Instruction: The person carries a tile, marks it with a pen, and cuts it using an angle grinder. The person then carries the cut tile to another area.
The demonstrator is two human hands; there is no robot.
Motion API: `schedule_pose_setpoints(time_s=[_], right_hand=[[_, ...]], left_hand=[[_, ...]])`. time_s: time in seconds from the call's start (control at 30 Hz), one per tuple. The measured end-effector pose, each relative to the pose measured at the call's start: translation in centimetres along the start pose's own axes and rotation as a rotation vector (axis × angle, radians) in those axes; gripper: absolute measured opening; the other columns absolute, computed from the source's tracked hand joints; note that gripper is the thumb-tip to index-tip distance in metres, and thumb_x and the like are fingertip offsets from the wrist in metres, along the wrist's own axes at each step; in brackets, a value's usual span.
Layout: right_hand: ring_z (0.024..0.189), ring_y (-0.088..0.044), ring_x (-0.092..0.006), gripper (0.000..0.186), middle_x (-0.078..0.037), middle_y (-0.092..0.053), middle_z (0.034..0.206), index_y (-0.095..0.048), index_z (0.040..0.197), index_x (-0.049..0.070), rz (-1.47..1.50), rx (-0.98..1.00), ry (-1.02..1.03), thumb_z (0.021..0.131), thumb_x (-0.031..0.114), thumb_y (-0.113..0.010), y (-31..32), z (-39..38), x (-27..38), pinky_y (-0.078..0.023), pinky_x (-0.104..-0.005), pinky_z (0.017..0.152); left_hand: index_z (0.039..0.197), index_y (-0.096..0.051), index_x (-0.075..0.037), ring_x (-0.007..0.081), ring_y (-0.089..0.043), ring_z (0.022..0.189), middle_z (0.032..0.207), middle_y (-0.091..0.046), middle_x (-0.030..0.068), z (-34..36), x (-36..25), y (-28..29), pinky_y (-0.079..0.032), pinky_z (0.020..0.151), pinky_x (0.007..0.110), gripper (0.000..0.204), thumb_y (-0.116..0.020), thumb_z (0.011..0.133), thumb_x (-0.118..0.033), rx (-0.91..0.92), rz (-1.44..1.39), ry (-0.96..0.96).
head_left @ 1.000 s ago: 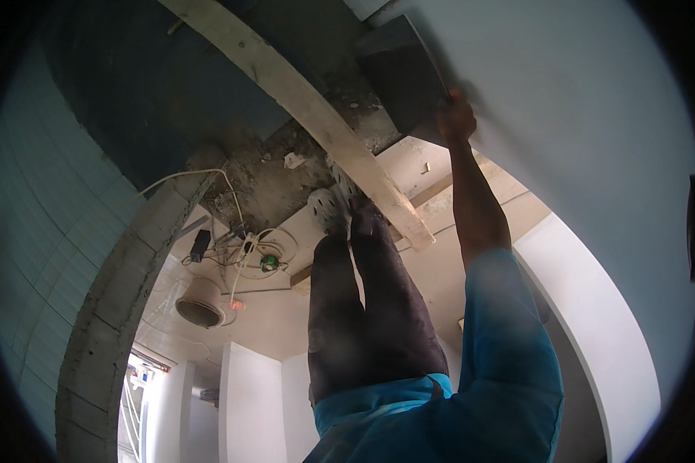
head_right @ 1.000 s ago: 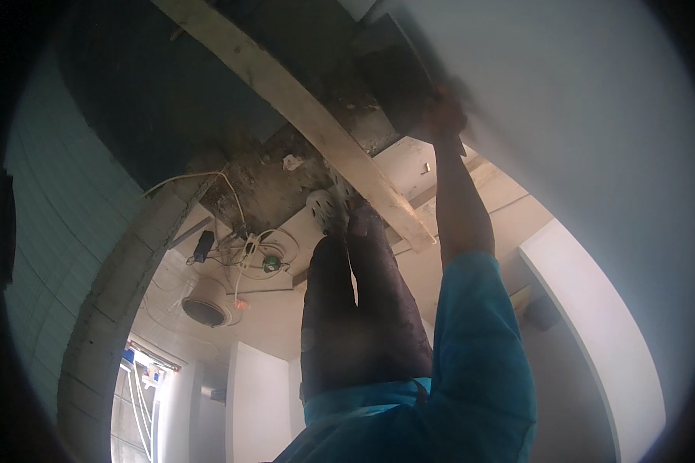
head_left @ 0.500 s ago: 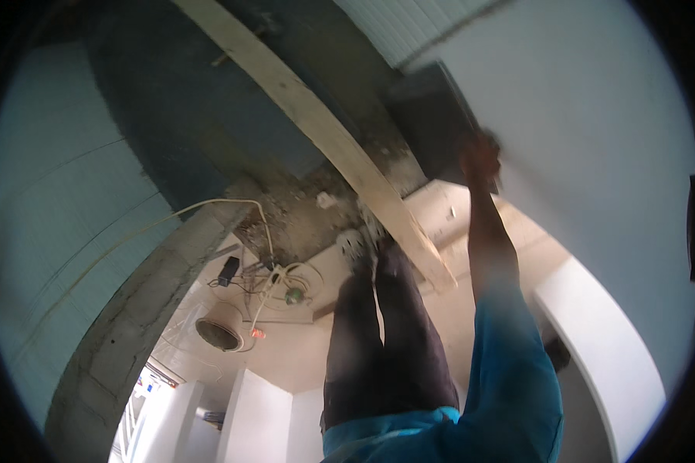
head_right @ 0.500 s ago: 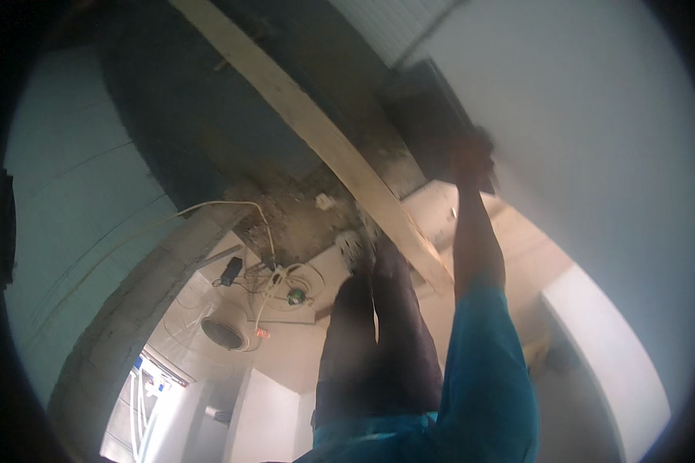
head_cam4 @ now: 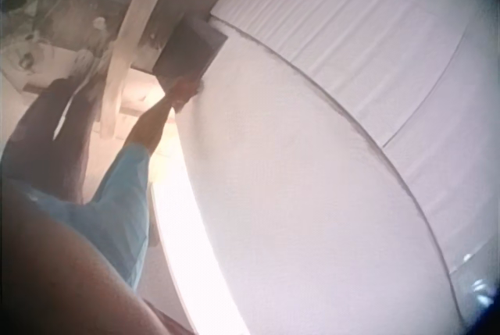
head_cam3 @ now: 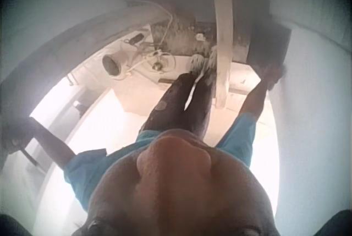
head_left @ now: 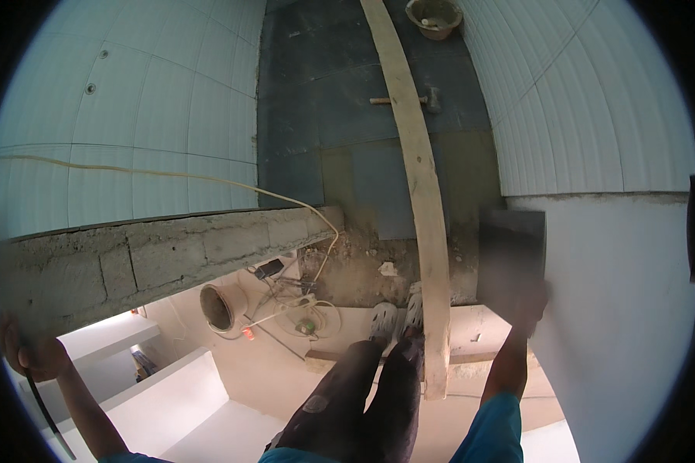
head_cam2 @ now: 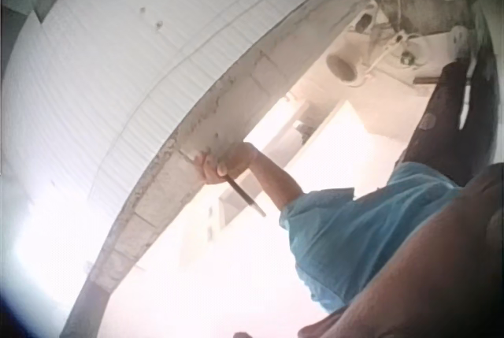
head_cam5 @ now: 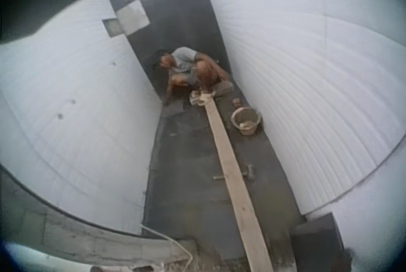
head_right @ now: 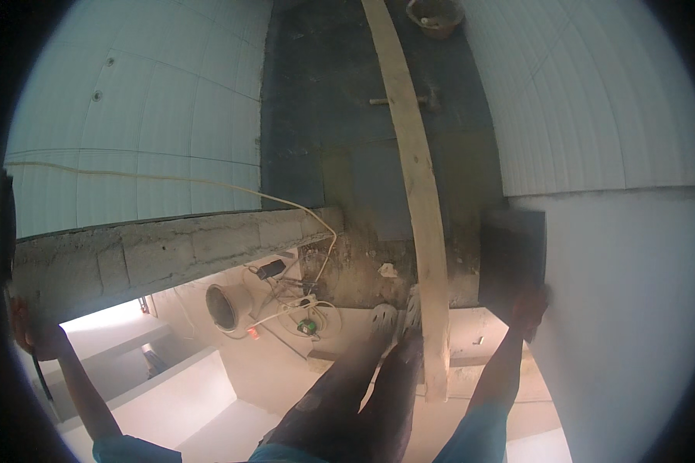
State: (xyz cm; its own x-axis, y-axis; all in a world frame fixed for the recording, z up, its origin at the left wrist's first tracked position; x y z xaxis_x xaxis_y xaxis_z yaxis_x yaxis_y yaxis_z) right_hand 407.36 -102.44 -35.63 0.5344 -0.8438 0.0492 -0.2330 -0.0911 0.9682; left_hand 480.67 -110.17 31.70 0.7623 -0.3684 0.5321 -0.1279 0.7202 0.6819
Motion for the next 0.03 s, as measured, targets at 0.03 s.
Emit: schedule_pose_setpoints(time_s=[0.03], right_hand=[[0.116, -0.057, -0.0309, 0.054, -0.009, -0.057, 0.128, -0.053, 0.13, 0.017, 0.064, 0.005, 0.021, 0.091, 0.053, -0.047, 0.16, -0.22, -0.13, -0.046, -0.0515, 0.095]], left_hand=[[0.112, -0.057, 0.002, 0.0348, -0.059, 0.109, 0.117, -0.058, 0.0227, -0.2, -0.34, 0.43, -0.052, 0.093, 0.045, 0.038, -0.039, 0.103, -0.03, -0.002, 0.012, 0.007]])
Point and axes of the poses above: each hand's wrist, its own z-axis towards the middle knuckle, its own y-axis out of the back of the hand, x = y × z, the point moved 1 cm from there along z, towards the middle knuckle
